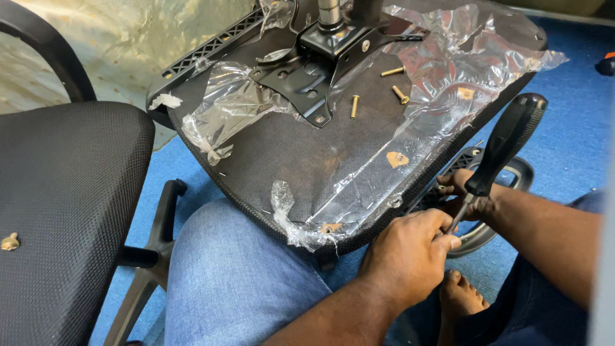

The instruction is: The person uses a screwdriver to fasten screws into a black plastic chair base, securing it to the underside of a chair seat. They methodically tighten multiple screws while holding the base steady with their other hand.

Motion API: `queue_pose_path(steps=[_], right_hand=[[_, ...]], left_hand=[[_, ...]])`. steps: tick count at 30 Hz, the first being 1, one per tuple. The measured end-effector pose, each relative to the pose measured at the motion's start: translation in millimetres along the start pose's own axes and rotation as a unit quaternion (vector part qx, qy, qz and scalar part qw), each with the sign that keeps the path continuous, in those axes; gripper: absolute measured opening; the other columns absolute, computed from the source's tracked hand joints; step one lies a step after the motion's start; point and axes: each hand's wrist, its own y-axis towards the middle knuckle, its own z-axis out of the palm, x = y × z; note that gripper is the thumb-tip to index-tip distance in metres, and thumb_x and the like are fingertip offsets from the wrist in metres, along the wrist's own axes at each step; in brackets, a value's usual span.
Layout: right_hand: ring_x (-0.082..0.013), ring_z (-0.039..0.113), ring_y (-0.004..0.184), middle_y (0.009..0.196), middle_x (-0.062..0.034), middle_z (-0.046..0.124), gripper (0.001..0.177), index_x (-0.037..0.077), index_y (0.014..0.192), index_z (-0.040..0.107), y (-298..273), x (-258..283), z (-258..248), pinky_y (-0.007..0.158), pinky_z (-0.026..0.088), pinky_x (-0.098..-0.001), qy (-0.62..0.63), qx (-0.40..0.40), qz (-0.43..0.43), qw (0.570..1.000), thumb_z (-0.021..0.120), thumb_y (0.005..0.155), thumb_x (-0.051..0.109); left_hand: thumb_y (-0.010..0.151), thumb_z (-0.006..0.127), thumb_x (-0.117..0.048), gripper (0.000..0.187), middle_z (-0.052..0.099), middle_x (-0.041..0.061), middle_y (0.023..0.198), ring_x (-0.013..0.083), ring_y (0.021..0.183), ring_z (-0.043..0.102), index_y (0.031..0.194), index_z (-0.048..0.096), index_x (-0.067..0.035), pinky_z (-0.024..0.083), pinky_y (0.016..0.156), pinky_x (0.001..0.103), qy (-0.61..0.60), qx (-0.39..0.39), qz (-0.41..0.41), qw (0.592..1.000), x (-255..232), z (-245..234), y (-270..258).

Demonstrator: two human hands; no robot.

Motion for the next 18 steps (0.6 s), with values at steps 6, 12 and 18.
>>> queue_pose_path(steps=[6,12,18], right_hand=[[-0.0329,0.059,0.094,0.101,-0.0090,0.061,0.013,0.013,0.108,0.058,10,10,-12,0.085,0.054,-0.0513,-0.009,-0.099,-0.108,0.989,0.056,0.104,0.025],[-0.0265,0.061,0.078,0.095,-0.0044,0.063,0.014,0.013,0.112,0.058,-60,15,-8,0.069,0.051,-0.0517,0.063,0.050,-0.214,0.973,0.051,0.104,0.023],[-0.0219,0.064,0.081,0.094,-0.0055,0.066,0.050,0.012,0.115,0.062,-222,-11,20,0.077,0.056,-0.0390,0.159,0.067,-0.404,0.898,0.045,0.103,0.057]], left_hand=[[0.093,0.070,-0.022,0.017,0.072,0.015,0.089,0.0350,0.088,0.070,0.099,0.069,-0.007,0.054,0.077,0.046,-0.015,-0.027,0.028,0.999,8,8,1],[0.088,0.074,-0.023,0.020,0.075,0.012,0.088,0.0301,0.080,0.074,0.102,0.071,-0.008,0.057,0.072,0.040,-0.075,-0.037,0.003,0.996,5,11,1],[0.084,0.076,-0.024,0.021,0.077,0.011,0.087,0.0277,0.079,0.077,0.100,0.072,-0.009,0.059,0.071,0.039,-0.091,-0.062,-0.017,0.994,-17,3,-3]])
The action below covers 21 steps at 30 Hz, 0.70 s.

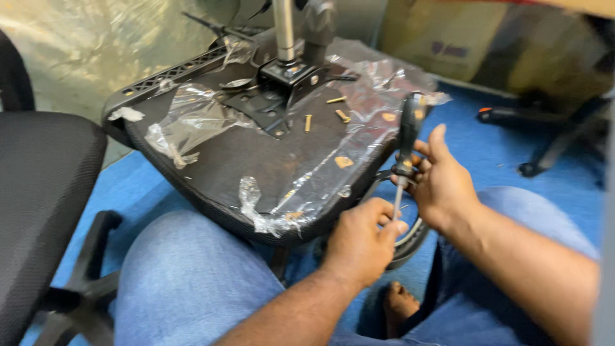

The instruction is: The person uses a screwdriver to fasten screws into a black plastic chair base, securing it to the underside of a chair seat. They methodically tighten multiple screws while holding the base steady with their other hand.

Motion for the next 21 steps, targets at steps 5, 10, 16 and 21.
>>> queue_pose_path(steps=[5,10,16,21], right_hand=[[-0.0133,0.063,0.081,0.090,-0.0004,0.069,0.024,0.015,0.110,0.061,-98,23,48,0.069,0.052,-0.0330,-0.122,0.044,-0.093,0.987,0.058,0.096,0.035],[-0.0149,0.055,0.068,0.081,-0.0023,0.062,0.014,0.011,0.106,0.062,-111,35,67,0.060,0.047,-0.0287,-0.131,0.058,-0.111,0.983,0.063,0.100,0.023],[-0.0098,0.046,0.056,0.072,0.0020,0.056,0.007,0.010,0.097,0.064,-100,34,71,0.046,0.037,-0.0267,-0.195,0.004,-0.102,0.975,0.068,0.092,0.013],[-0.0104,0.037,0.049,0.063,0.0008,0.047,0.017,0.009,0.092,0.061,-99,29,95,0.041,0.027,-0.0278,-0.217,-0.007,-0.088,0.972,0.075,0.091,0.018]], left_hand=[[0.084,0.072,-0.018,0.021,0.078,0.012,0.087,0.0340,0.083,0.073,0.104,0.071,-0.011,0.055,0.073,0.048,0.067,-0.011,0.076,0.995,-27,-11,-13],[0.088,0.071,-0.022,0.025,0.072,0.009,0.099,0.0325,0.095,0.069,0.109,0.066,-0.009,0.052,0.082,0.049,0.146,-0.052,0.169,0.973,-49,-28,-32],[0.078,0.077,-0.038,0.045,0.064,0.009,0.114,0.0314,0.116,0.051,0.112,0.070,-0.010,0.036,0.097,0.053,0.356,-0.253,0.162,0.885,-59,-74,-38],[0.081,0.076,-0.046,0.042,0.062,0.007,0.118,0.0292,0.119,0.047,0.107,0.077,-0.014,0.031,0.101,0.054,0.414,-0.185,0.073,0.889,-60,-98,-44]])
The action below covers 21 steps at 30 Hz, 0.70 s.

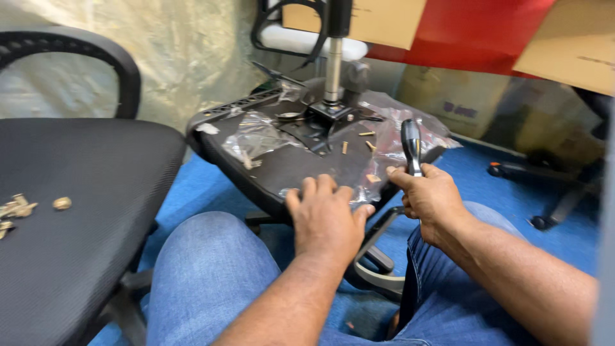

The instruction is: The person uses a screwdriver to fasten screws into a black plastic chair base, securing it to the underside of a chair seat. They methodically tighten multiple screws while holding the base steady with their other hand.

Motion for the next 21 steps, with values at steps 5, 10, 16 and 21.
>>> queue_pose_path(steps=[5,10,16,21], right_hand=[[-0.0122,0.044,0.048,0.062,-0.0012,0.053,0.017,0.008,0.090,0.064,9,14,24,0.040,0.034,-0.0292,-0.028,0.022,-0.046,0.998,0.072,0.093,0.022],[-0.0100,0.047,0.051,0.064,-0.0008,0.057,0.019,0.009,0.090,0.065,19,23,34,0.043,0.036,-0.0257,-0.037,0.056,-0.021,0.997,0.072,0.093,0.026],[-0.0131,0.049,0.050,0.065,-0.0023,0.058,0.027,0.005,0.086,0.063,44,23,38,0.041,0.034,-0.0289,-0.078,0.026,0.031,0.996,0.071,0.095,0.030],[-0.0162,0.051,0.054,0.071,-0.0055,0.057,0.025,0.006,0.092,0.063,67,19,38,0.044,0.038,-0.0309,-0.091,-0.024,0.022,0.995,0.073,0.094,0.028]], left_hand=[[0.093,0.066,-0.032,0.019,0.069,0.004,0.101,0.0278,0.109,0.056,0.093,0.078,-0.018,0.036,0.098,0.050,-0.045,-0.032,0.009,0.998,15,12,7],[0.097,0.059,-0.030,0.024,0.071,0.006,0.090,0.0317,0.095,0.063,0.084,0.068,-0.012,0.041,0.086,0.051,-0.212,-0.067,0.011,0.975,25,24,28],[0.093,0.062,-0.037,0.034,0.068,0.010,0.075,0.0336,0.074,0.067,0.072,0.063,-0.010,0.048,0.074,0.048,-0.278,-0.001,0.004,0.961,29,15,25],[0.090,0.069,-0.033,0.040,0.062,0.009,0.067,0.0323,0.072,0.063,0.062,0.053,-0.009,0.043,0.069,0.048,-0.250,-0.012,0.086,0.964,29,5,27]])
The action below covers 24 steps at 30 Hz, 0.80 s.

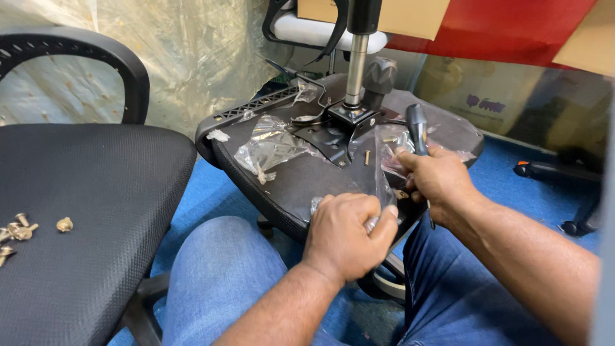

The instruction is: The person uses a screwdriver to fasten screws into a black plastic chair base, securing it to the underside of a chair seat. They methodically tighten multiple screws while holding the base steady with their other hand.

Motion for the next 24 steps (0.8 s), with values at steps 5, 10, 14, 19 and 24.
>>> queue_pose_path(steps=[5,10,14,19,24], right_hand=[[-0.0164,0.061,0.066,0.083,-0.0034,0.063,0.017,0.008,0.103,0.067,16,5,1,0.053,0.052,-0.0316,0.112,-0.045,0.014,0.993,0.070,0.094,0.023],[-0.0187,0.061,0.072,0.092,-0.0063,0.062,0.020,0.008,0.106,0.064,31,5,5,0.056,0.058,-0.0331,0.128,-0.123,0.022,0.984,0.073,0.096,0.023],[-0.0181,0.064,0.071,0.093,-0.0036,0.067,0.012,0.009,0.101,0.067,43,0,3,0.055,0.057,-0.0318,0.133,-0.129,0.010,0.983,0.071,0.092,0.015],[-0.0145,0.056,0.065,0.085,-0.0028,0.061,0.010,0.010,0.098,0.068,62,-6,-2,0.052,0.051,-0.0296,0.021,-0.069,-0.011,0.997,0.075,0.091,0.013],[-0.0135,0.046,0.058,0.073,-0.0028,0.058,0.005,0.009,0.098,0.067,72,-2,-2,0.046,0.035,-0.0289,0.015,0.021,0.009,1.000,0.070,0.094,0.010]], left_hand=[[0.083,0.073,-0.022,0.033,0.058,0.005,0.067,0.0292,0.074,0.060,0.063,0.050,-0.009,0.043,0.067,0.047,-0.032,-0.051,0.052,0.997,-2,-9,-1],[0.087,0.072,-0.016,0.031,0.056,0.007,0.073,0.0283,0.076,0.058,0.068,0.049,-0.007,0.047,0.068,0.041,-0.114,-0.100,0.042,0.988,2,-17,0],[0.087,0.072,-0.013,0.029,0.056,0.008,0.075,0.0271,0.074,0.059,0.069,0.050,-0.006,0.047,0.067,0.040,-0.145,-0.137,0.027,0.980,1,-20,0],[0.083,0.070,-0.008,0.027,0.059,0.009,0.080,0.0263,0.078,0.059,0.069,0.048,-0.005,0.049,0.070,0.036,-0.136,-0.168,0.075,0.973,1,-21,2],[0.083,0.064,-0.009,0.022,0.075,0.008,0.103,0.0146,0.083,0.069,0.066,0.050,-0.007,0.054,0.071,0.028,-0.286,-0.126,-0.005,0.950,6,-17,14]])
